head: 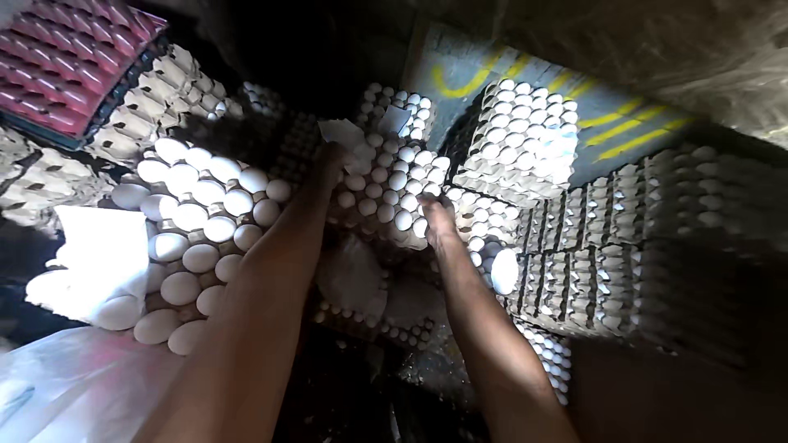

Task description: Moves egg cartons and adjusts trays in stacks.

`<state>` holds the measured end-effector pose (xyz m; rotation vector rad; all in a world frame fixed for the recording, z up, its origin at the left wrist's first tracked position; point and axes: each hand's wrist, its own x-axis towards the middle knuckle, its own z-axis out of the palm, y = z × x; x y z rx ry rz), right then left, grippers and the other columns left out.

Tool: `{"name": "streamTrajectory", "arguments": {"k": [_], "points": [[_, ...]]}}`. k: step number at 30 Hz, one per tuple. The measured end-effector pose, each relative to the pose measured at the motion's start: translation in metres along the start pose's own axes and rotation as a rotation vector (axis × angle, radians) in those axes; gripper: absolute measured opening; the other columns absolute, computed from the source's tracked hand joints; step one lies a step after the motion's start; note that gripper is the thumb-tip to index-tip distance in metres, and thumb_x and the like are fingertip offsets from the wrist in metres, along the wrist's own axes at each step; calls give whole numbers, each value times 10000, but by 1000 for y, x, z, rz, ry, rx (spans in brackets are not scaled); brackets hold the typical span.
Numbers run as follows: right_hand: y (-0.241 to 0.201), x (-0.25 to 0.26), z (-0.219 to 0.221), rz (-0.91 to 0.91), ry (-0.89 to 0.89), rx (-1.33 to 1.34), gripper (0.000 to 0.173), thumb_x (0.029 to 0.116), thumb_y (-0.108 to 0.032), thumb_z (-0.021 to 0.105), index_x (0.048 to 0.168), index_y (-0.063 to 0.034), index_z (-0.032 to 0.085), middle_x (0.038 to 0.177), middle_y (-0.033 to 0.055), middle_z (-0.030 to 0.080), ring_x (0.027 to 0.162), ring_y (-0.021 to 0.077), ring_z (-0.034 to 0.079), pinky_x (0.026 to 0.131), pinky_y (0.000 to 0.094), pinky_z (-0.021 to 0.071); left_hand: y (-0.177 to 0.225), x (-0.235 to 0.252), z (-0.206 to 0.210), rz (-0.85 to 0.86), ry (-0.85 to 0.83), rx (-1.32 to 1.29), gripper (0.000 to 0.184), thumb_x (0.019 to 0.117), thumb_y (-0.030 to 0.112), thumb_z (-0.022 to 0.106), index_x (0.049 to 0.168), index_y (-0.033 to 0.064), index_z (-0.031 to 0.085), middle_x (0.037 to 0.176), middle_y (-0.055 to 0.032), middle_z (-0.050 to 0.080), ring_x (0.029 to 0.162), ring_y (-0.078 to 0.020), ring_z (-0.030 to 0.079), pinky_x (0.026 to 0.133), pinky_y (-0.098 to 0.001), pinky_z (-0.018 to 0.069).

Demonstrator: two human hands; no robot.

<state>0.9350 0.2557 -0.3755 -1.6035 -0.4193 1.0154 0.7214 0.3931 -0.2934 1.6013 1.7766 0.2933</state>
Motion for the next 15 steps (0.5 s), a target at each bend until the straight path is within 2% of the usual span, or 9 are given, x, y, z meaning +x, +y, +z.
{"name": "streamTrajectory", "arguments": {"k": [2, 4, 6, 8, 10, 12, 13, 15], "points": [[-7, -5, -4, -36, -2, 51, 552, 862, -97, 793, 1350, -25, 546, 1234, 113, 671, 1122, 200, 649, 957, 422, 564, 6, -1, -2, 29, 36, -66, 382, 1071, 204, 494, 1352, -45, 566, 1400, -267, 552, 1328, -408, 505, 1083, -582, 408], [-22, -12, -12, -76, 2, 58, 522, 863, -89, 787, 1321, -21, 548, 1174, 110, 692, 1066, 191, 668, 927, 409, 572, 7, -3, -3, 55, 69, -247, 415, 1085, 276, 471, 1382, 2, 562, 1423, -224, 553, 1342, -361, 507, 1092, -557, 418], [-39, -20, -27, -125, 0, 46, 506, 860, -106, 793, 1298, -32, 551, 1118, 103, 700, 1014, 183, 678, 893, 394, 582, 10, -13, -9, 39, 47, -484, 481, 1057, 402, 506, 1412, 78, 541, 1433, -163, 550, 1331, -296, 515, 1069, -537, 455], [-59, -28, -51, -178, -3, 34, 495, 858, -129, 801, 1282, -39, 563, 1091, 100, 705, 992, 190, 691, 876, 402, 597, 18, -23, -12, 15, -18, -606, 578, 1006, 493, 566, 1446, 122, 511, 1434, -146, 547, 1316, -289, 529, 1035, -558, 486], [-76, -42, -88, -210, -20, -6, 470, 867, -144, 790, 1278, -53, 581, 1087, 85, 718, 987, 195, 703, 862, 419, 615, 30, -45, 1, -4, -95, -723, 583, 987, 477, 612, 1438, 119, 519, 1395, -144, 572, 1268, -275, 567, 1006, -542, 520], [-91, -57, -130, -219, -46, -65, 429, 884, -154, 778, 1275, -90, 613, 1070, 53, 725, 957, 177, 711, 820, 415, 627, 45, -80, 24, 44, -117, -757, 493, 1017, 415, 596, 1377, 80, 567, 1317, -148, 617, 1193, -254, 605, 968, -490, 541], [-94, -62, -152, -215, -53, -102, 410, 892, -166, 771, 1273, -118, 626, 1065, 32, 725, 944, 163, 714, 801, 408, 630, 53, -95, 40, 51, -123, -767, 487, 1035, 387, 583, 1387, 52, 558, 1348, -170, 601, 1228, -274, 582, 1007, -496, 510], [-91, -63, -196, -213, -13, -154, 396, 876, -154, 781, 1249, -110, 657, 1058, 43, 729, 934, 168, 714, 801, 415, 630, 72, -127, 74, -7, -171, -820, 496, 1050, 330, 579, 1427, 11, 520, 1424, -207, 555, 1337, -315, 511, 1108, -527, 424]]}}
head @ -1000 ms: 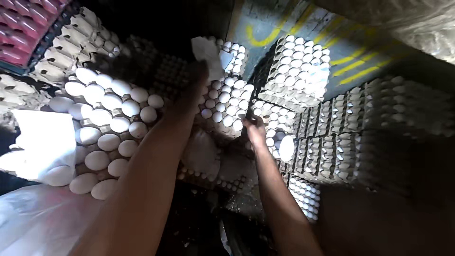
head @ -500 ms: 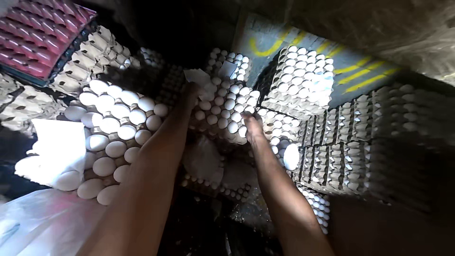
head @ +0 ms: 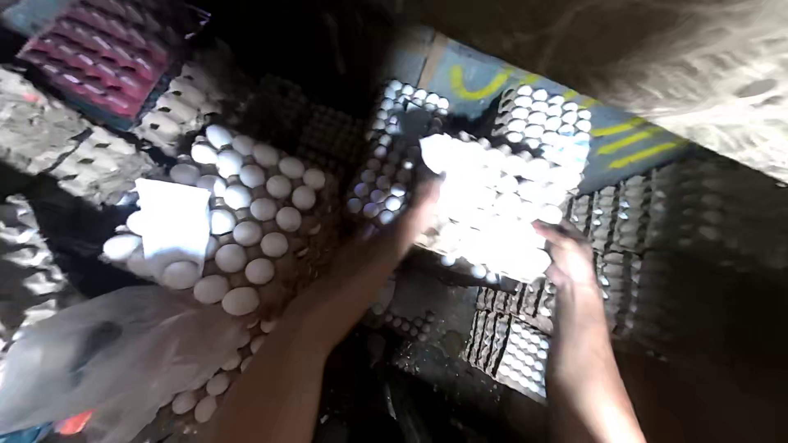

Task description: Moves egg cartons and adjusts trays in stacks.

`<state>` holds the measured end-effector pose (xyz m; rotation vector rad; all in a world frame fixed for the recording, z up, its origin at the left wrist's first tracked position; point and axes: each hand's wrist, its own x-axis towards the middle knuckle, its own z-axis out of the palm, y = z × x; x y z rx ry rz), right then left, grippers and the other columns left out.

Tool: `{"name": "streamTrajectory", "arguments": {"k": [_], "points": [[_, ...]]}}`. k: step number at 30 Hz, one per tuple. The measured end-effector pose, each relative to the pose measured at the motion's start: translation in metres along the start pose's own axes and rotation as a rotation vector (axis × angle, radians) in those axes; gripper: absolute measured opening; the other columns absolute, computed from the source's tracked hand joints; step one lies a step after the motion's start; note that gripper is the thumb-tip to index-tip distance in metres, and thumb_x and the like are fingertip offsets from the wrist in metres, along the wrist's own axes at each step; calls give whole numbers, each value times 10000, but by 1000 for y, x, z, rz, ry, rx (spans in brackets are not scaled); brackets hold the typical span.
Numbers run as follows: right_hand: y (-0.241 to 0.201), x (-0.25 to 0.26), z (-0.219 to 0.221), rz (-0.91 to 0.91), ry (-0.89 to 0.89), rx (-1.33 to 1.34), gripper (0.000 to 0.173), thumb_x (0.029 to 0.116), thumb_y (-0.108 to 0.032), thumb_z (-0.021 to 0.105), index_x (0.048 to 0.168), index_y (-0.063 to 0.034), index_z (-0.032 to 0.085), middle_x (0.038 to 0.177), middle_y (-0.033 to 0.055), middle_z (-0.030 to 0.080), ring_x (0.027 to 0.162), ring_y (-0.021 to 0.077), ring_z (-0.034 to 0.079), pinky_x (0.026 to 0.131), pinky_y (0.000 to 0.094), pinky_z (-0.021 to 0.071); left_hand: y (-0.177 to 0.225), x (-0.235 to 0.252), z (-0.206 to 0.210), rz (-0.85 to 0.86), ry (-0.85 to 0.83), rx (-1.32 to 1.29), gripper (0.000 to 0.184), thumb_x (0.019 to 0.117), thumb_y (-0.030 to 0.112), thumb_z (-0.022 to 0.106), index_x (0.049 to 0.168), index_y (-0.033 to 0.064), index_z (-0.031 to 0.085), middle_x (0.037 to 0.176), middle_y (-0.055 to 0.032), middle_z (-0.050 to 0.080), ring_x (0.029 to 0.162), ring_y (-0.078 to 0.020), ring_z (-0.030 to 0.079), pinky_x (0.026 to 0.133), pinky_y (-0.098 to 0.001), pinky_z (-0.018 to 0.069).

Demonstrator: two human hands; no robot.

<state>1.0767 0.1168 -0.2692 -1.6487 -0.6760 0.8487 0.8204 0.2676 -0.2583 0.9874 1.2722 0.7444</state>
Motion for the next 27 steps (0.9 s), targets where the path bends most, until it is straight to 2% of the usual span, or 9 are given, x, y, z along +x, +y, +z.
{"name": "streamTrajectory", "arguments": {"k": [2, 4, 7, 12, 16, 18, 22, 25, 27], "points": [[17, -1, -35, 25, 77, -105, 386, 864, -152, 779, 1223, -86, 654, 1033, 33, 723, 913, 138, 704, 784, 364, 621, -35, -7, 36, 19, -57, -19, 463, 1064, 360, 544, 1336, -13, 585, 1329, -237, 606, 1253, -339, 565, 1040, -542, 463], [43, 3, -63, 72, 118, -177, 379, 877, -179, 768, 1215, -61, 643, 1035, 33, 713, 908, 120, 686, 784, 338, 604, -85, -4, 63, 137, -96, -4, 490, 1055, 453, 505, 1241, 16, 627, 1205, -229, 653, 1093, -336, 645, 858, -534, 562], [78, 11, -78, 142, 123, -178, 348, 902, -196, 742, 1199, -50, 636, 1044, 35, 696, 915, 115, 673, 801, 343, 595, -80, 7, 92, -79, -79, -16, 410, 1058, 367, 544, 1156, -14, 660, 1190, -227, 647, 1126, -335, 610, 972, -543, 492], [143, 34, -93, 193, 124, -107, 268, 933, -196, 710, 1156, -54, 662, 1010, 46, 702, 891, 133, 675, 774, 358, 594, -113, 31, 105, 50, -139, 155, 493, 1080, 435, 451, 1175, -1, 662, 1183, -216, 660, 1134, -328, 622, 965, -545, 506], [153, 46, -96, 226, 120, -90, 244, 955, -205, 695, 1154, -67, 664, 1001, 48, 709, 875, 137, 689, 752, 356, 605, -85, 5, 84, -21, -218, 249, 495, 1094, 443, 432, 1274, 28, 636, 1300, -206, 635, 1215, -334, 600, 1012, -555, 476], [145, 46, -91, 249, 120, -242, 306, 962, -261, 697, 1201, -74, 668, 1078, 53, 705, 953, 132, 677, 822, 360, 587, -106, 32, 90, 4, -276, 266, 498, 1106, 397, 417, 1290, -18, 622, 1320, -240, 617, 1253, -351, 575, 1053, -557, 451], [100, 33, -58, 244, 200, -581, 662, 938, -411, 722, 1465, -71, 510, 1321, 199, 632, 1167, 304, 641, 990, 543, 530, -93, 53, 64, 104, -338, 252, 512, 1114, 372, 400, 1316, -61, 584, 1317, -273, 607, 1250, -364, 581, 1061, -552, 456], [71, 18, -6, -94, 236, -615, 611, 902, -235, 746, 1442, -60, 519, 1323, 169, 641, 1196, 271, 644, 1026, 491, 542, -42, 67, 6, 200, -108, 256, 492, 1109, 345, 431, 1390, -43, 541, 1380, -240, 589, 1300, -309, 561, 1115, -479, 437], [54, 6, 47, -254, 95, -518, 539, 949, -152, 678, 1454, -70, 507, 1352, 155, 615, 1195, 234, 636, 995, 435, 556, -34, 104, -36, 276, 176, 270, 503, 1104, 352, 434, 1400, -42, 533, 1379, -245, 586, 1298, -321, 563, 1111, -481, 444]]}}
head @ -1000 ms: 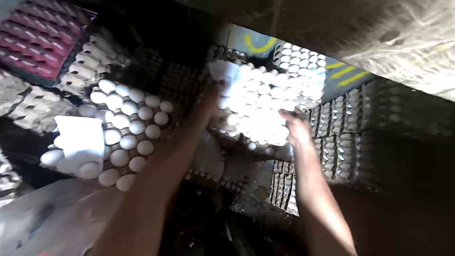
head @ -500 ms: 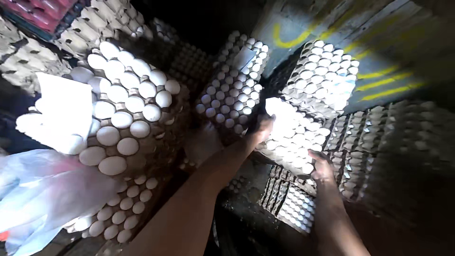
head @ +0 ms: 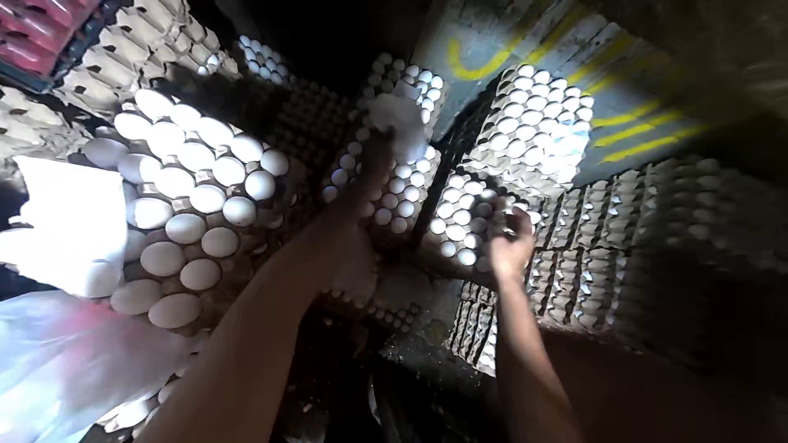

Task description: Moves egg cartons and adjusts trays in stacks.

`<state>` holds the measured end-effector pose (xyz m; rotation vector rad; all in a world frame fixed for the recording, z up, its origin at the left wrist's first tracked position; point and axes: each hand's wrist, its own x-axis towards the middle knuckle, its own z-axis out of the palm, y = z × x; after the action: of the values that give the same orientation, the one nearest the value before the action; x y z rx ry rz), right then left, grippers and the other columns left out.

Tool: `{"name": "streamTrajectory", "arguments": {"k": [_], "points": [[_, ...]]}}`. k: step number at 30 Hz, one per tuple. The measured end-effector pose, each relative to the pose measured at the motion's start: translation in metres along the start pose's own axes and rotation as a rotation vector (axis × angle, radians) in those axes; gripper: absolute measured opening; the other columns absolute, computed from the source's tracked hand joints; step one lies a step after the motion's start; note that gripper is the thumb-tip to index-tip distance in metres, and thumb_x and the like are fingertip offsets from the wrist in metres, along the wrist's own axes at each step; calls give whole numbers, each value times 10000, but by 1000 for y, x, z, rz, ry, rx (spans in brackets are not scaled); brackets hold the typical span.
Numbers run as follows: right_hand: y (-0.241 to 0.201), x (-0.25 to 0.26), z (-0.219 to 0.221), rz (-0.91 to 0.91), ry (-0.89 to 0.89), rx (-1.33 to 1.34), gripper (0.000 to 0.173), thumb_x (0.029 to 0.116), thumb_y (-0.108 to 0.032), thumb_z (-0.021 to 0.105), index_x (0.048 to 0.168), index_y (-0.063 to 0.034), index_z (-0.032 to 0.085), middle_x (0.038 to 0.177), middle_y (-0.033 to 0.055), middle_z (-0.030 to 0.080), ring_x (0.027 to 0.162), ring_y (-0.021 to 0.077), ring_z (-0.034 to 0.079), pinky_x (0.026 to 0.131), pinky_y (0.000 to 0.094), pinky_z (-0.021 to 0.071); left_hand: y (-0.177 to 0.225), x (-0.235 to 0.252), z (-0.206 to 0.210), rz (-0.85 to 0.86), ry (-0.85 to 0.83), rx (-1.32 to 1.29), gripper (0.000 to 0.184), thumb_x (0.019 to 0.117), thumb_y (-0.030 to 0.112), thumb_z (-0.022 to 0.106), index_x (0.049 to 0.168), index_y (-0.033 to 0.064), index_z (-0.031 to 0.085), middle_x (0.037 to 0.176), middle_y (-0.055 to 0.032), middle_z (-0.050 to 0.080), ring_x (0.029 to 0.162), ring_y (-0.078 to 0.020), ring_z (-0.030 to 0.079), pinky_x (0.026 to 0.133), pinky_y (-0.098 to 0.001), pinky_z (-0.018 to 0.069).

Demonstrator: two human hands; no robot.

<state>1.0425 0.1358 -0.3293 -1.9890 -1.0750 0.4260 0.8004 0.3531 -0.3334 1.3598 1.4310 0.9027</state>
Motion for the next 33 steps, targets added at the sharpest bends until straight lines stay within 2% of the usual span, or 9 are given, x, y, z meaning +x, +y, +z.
{"name": "streamTrajectory", "arguments": {"k": [2, 5, 8, 10, 16, 19, 22, 27, 33], "points": [[-32, -5, 48, -19, -160, 184, 526, 973, -182, 675, 1455, -72, 496, 1333, 128, 624, 1167, 199, 650, 969, 407, 580, -24, 32, -26, -74, 194, 170, 507, 1106, 366, 401, 1434, -2, 523, 1386, -236, 589, 1294, -341, 569, 1097, -510, 452], [-47, 2, 121, 270, -296, 258, 778, 957, -563, 656, 1568, -164, 386, 1477, 108, 563, 1329, 230, 569, 1090, 505, 493, -49, 46, -49, -264, 136, 380, 480, 1110, 335, 375, 1485, 55, 481, 1428, -251, 551, 1311, -414, 539, 1067, -608, 438], [-34, 20, 175, 498, -246, 202, 951, 838, -850, 537, 1512, -183, 469, 1390, 141, 618, 1274, 288, 603, 1039, 592, 506, -73, 53, -54, -271, 62, 536, 426, 1070, 288, 467, 1396, 29, 552, 1348, -269, 594, 1251, -441, 574, 1020, -625, 469], [-30, 29, 188, 596, -233, 198, 1013, 828, -907, 442, 1461, -121, 529, 1343, 184, 637, 1245, 327, 613, 1023, 611, 504, -79, 56, -55, -298, -5, 623, 438, 1067, 303, 484, 1399, 27, 557, 1374, -273, 579, 1275, -450, 556, 1030, -635, 453], [-36, 43, 198, 808, -199, 359, 908, 984, -792, 204, 1358, -75, 616, 1358, 209, 614, 1251, 366, 581, 987, 653, 464, -93, 67, -55, -329, -63, 621, 407, 1066, 233, 475, 1393, 1, 546, 1400, -273, 555, 1286, -448, 544, 1026, -630, 452], [-39, 45, 197, 717, -186, 194, 718, 1054, -629, 339, 1293, -15, 624, 1278, 239, 629, 1178, 375, 609, 958, 619, 490, -87, 63, -51, -317, 31, 582, 473, 1111, 332, 366, 1456, 41, 507, 1414, -260, 554, 1298, -444, 538, 1038, -631, 443], [-42, 40, 186, 691, -173, 273, 627, 1049, -570, 441, 1259, -14, 640, 1251, 230, 637, 1145, 354, 624, 949, 581, 514, -68, 51, -51, -271, 123, 579, 499, 1114, 380, 316, 1429, 67, 542, 1367, -233, 601, 1249, -416, 586, 1010, -621, 468], [-74, 36, 137, 686, -115, 643, 566, 1037, -575, 480, 1321, -99, 592, 1213, 156, 643, 1084, 294, 636, 874, 558, 547, 5, 26, -65, -122, -6, 721, 462, 1090, 156, 401, 1506, -48, 396, 1505, -281, 459, 1374, -439, 477, 1110, -545, 426], [-148, 7, 25, 468, -69, 580, 586, 1011, -590, 537, 1378, -134, 575, 1220, 119, 677, 1097, 248, 669, 896, 501, 580, 86, -44, -103, -119, 84, 209, 487, 1099, 342, 412, 1451, 18, 497, 1444, -246, 528, 1354, -395, 495, 1100, -589, 423]]}}
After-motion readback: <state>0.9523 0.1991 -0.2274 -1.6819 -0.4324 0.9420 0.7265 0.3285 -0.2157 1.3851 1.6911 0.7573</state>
